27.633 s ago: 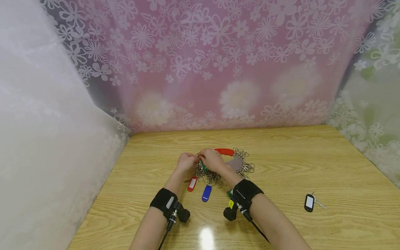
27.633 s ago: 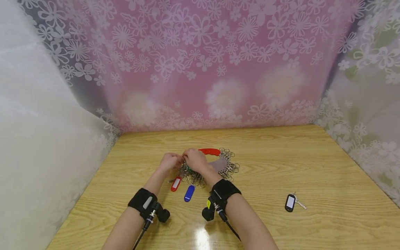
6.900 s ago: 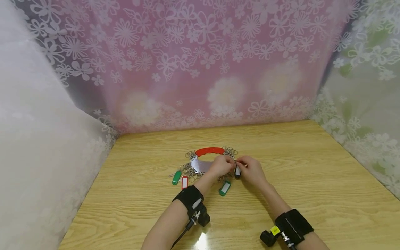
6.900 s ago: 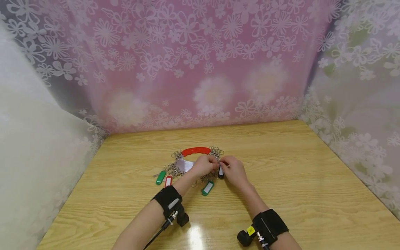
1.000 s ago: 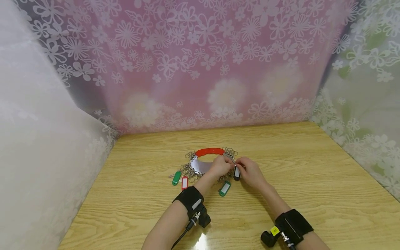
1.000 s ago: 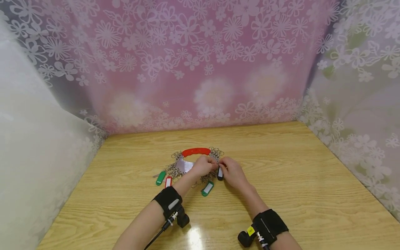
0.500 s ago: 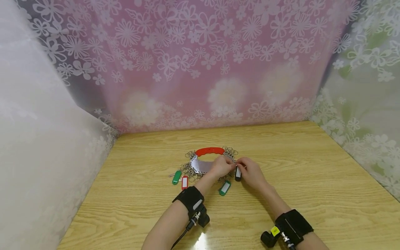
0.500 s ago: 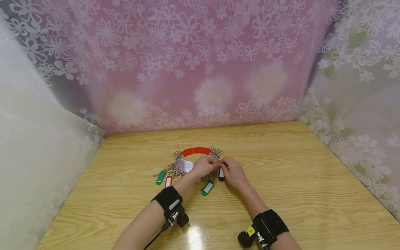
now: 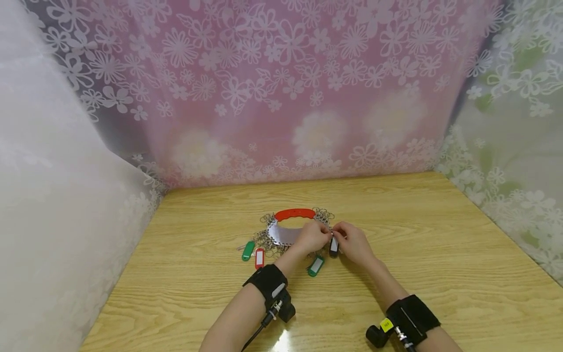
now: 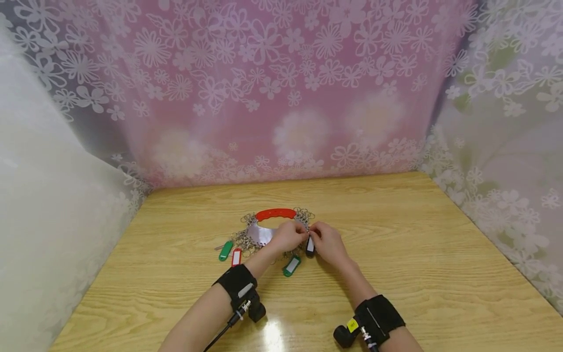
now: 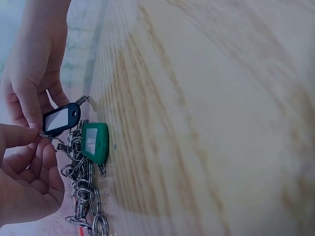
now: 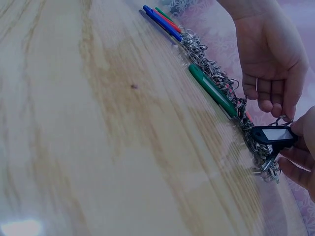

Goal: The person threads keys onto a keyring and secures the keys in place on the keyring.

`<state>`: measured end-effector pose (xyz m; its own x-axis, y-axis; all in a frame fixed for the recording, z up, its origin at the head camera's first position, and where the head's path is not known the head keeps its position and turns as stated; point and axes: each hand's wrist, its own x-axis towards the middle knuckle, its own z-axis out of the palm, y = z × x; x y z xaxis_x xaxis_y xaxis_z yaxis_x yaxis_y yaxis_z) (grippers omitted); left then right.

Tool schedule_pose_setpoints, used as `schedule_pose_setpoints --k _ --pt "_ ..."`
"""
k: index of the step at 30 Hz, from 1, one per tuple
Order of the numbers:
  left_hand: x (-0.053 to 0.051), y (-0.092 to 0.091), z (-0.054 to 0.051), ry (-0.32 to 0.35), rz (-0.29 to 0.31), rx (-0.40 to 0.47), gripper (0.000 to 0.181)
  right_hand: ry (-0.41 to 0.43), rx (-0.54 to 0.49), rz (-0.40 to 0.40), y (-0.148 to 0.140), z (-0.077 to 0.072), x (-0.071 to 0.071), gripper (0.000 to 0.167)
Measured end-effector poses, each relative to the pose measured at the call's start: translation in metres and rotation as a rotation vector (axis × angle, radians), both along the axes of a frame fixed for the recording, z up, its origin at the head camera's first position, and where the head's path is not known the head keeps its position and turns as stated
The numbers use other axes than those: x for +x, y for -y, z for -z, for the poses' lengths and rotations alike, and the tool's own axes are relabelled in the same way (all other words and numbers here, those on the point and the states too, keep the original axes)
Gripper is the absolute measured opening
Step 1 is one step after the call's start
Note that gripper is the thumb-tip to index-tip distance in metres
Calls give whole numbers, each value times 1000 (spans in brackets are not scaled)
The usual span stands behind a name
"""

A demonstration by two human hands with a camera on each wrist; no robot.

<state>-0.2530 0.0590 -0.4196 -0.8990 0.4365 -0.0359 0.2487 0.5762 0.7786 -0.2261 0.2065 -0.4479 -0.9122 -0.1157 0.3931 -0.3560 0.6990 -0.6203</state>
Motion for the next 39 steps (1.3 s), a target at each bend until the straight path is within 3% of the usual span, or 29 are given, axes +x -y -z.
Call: schedule_pose_setpoints --k 7,15,29,39 --pt "-2 1 2 64 -45 64 29 -22 -10 -21 2 1 0 6" --pt "-4 1 0 61 -53 93 21 -54 -14 -40 1 3 -1 5" --pt "-4 5 1 78 -45 160 31 -176 16 -71 1 5 -2 6" --pt "-3 4 3 121 -77 185 35 -251 46 -123 -2 9 -3 9"
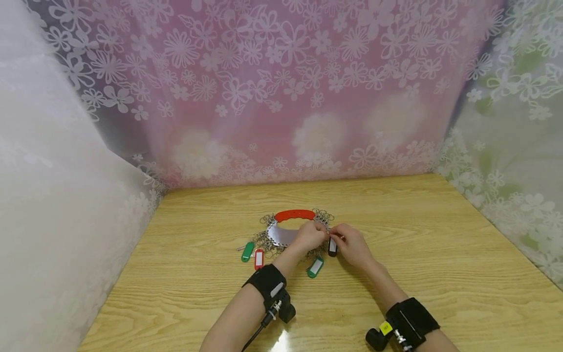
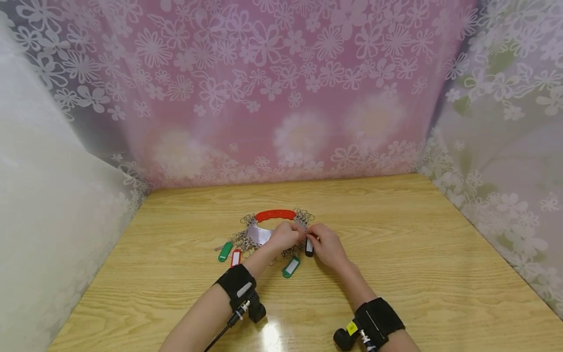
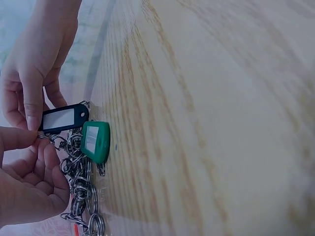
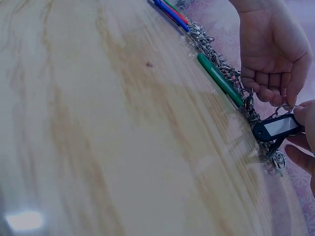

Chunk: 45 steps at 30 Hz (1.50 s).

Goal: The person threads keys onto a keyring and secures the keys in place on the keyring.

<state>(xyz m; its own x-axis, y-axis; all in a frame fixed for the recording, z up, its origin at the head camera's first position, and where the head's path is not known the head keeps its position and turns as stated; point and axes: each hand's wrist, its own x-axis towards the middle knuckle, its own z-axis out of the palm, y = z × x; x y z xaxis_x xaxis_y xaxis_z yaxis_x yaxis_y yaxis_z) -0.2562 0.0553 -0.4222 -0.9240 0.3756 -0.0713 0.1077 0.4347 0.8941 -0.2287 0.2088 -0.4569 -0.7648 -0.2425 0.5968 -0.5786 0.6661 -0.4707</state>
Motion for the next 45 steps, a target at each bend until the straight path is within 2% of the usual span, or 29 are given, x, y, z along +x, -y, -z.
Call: schedule_pose_setpoints --k 3,5,10,12,16,26,33,37,40,45 --pt "0 0 0 0 5 -25 31 47 -30 23 1 -1 2 8" --pt "0 0 0 -16 33 -53 28 106 -72 49 2 -2 3 6" --pt "1 1 -1 -122 146 -122 25 239 -148 116 3 -6 4 6" --pt "1 2 -1 -154 160 -131 25 264 -146 127 2 -7 4 7" --pt "1 1 0 -160 144 -115 22 260 -135 112 2 -6 3 6" --pt "-2 1 4 -142 88 -126 29 132 -44 69 2 -1 1 7" --pt "-3 3 8 -151 105 -118 38 116 -50 45 3 1 2 5" --pt "-5 1 4 -195 114 -166 26 158 -120 63 4 -7 4 6" --pt "-6 -2 1 -244 132 -226 16 225 -147 73 2 -14 4 7" --pt "-3 -6 0 -325 183 -344 11 358 -86 80 -9 -24 6 10"
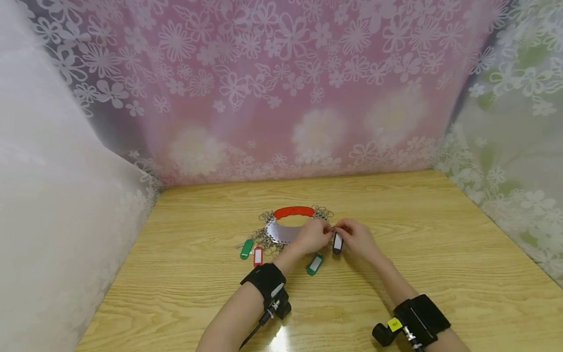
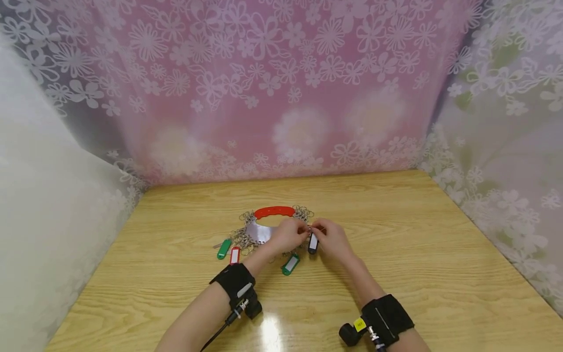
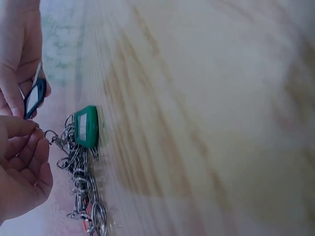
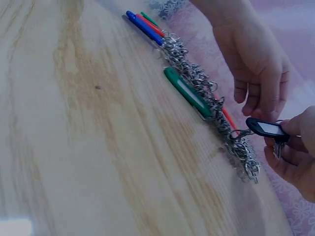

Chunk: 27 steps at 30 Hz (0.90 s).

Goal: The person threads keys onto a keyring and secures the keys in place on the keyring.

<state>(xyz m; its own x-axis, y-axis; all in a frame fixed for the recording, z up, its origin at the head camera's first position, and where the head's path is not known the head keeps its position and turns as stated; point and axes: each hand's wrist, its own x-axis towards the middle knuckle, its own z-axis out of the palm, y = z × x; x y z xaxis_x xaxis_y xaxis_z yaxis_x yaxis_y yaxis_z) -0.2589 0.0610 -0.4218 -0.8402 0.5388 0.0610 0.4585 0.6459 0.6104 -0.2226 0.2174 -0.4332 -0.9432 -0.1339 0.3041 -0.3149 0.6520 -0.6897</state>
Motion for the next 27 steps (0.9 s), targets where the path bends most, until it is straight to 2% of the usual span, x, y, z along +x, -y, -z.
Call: schedule_pose_setpoints --k 5,10,14,19,23,27 --pt "8 -8 3 -113 75 -165 9 94 92 -54 -13 -3 8 9" --pt "14 -17 8 -155 107 -332 12 153 168 -100 -18 5 13 8" --pt "16 -19 8 -170 118 -417 26 80 270 -87 -17 11 16 6" --pt "16 -18 7 -225 124 -463 38 -38 397 -35 -13 13 19 5" --pt "17 -16 6 -302 140 -447 35 -98 471 14 -10 12 20 6" --pt "20 -8 1 -310 156 -411 22 -141 538 50 -5 10 23 9"
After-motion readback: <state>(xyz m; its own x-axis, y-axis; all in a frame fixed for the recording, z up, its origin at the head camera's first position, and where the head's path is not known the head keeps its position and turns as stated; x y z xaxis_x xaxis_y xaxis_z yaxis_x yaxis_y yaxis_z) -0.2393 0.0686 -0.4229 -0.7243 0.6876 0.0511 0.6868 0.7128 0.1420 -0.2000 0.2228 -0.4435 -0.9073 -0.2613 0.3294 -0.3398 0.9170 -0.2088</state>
